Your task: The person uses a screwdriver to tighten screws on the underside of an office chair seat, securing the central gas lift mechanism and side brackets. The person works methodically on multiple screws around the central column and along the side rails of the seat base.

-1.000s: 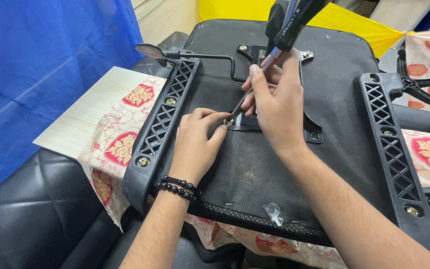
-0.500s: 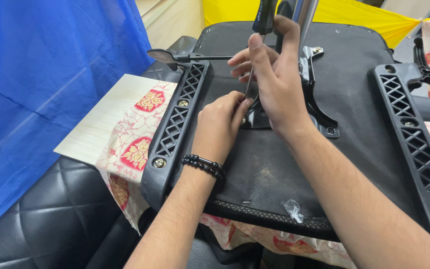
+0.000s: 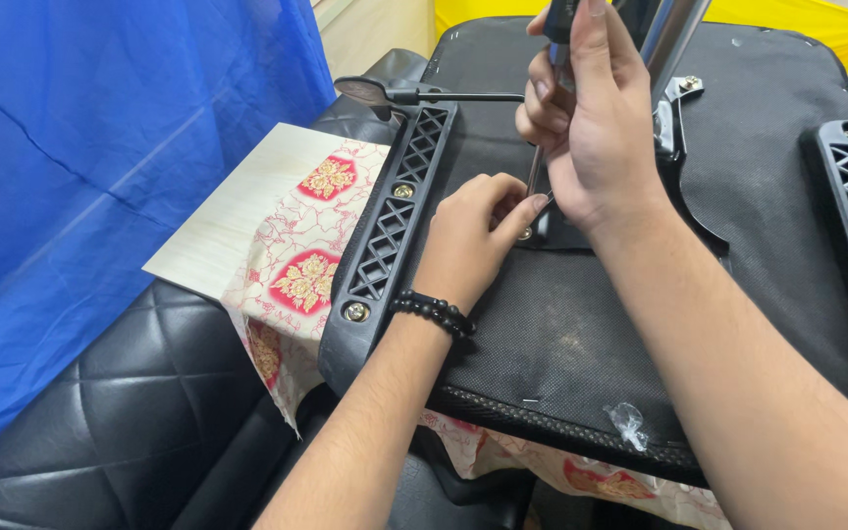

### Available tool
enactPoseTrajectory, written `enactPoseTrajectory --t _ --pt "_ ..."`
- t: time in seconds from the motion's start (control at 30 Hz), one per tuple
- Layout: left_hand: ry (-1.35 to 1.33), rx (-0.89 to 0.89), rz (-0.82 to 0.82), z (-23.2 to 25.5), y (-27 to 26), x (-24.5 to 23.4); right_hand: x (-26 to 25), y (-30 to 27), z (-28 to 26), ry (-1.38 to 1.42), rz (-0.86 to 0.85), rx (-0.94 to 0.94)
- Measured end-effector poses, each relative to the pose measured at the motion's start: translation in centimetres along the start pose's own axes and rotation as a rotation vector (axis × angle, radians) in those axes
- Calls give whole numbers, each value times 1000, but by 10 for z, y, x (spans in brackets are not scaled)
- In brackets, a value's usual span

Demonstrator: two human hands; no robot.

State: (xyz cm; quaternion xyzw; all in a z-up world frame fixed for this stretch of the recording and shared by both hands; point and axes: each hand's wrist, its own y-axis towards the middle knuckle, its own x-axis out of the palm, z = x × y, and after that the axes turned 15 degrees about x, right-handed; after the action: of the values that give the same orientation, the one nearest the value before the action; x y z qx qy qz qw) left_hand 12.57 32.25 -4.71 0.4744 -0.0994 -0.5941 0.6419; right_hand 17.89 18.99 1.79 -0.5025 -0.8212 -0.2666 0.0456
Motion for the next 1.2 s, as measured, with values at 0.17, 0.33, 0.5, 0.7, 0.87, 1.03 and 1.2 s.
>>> enactPoseTrajectory --t 0.17,0.33,0.5,0.7,0.87,1.03,1.2 --pt "-226 -38 -15 -3 0 -7 9 -3 3 -22 -4 11" --pt "-355 -71 -43 -2 0 -8 9 -5 -8 -136 33 65" --pt "-308 -67 -22 -5 -1 -7 7 -5 -9 30 -97 56" --pt "-197 -68 -32 -6 -1 -4 2 -7 -14 -85 -36 55" --pt "-174 -47 -56 -6 -1 -5 0 -8 -16 12 -9 100" --pt "-147 -42 -59 -7 -1 -4 -3 -9 -13 -103 -8 16" --pt "-168 -73 -24 -7 -2 -6 -4 -9 -19 2 -114 109"
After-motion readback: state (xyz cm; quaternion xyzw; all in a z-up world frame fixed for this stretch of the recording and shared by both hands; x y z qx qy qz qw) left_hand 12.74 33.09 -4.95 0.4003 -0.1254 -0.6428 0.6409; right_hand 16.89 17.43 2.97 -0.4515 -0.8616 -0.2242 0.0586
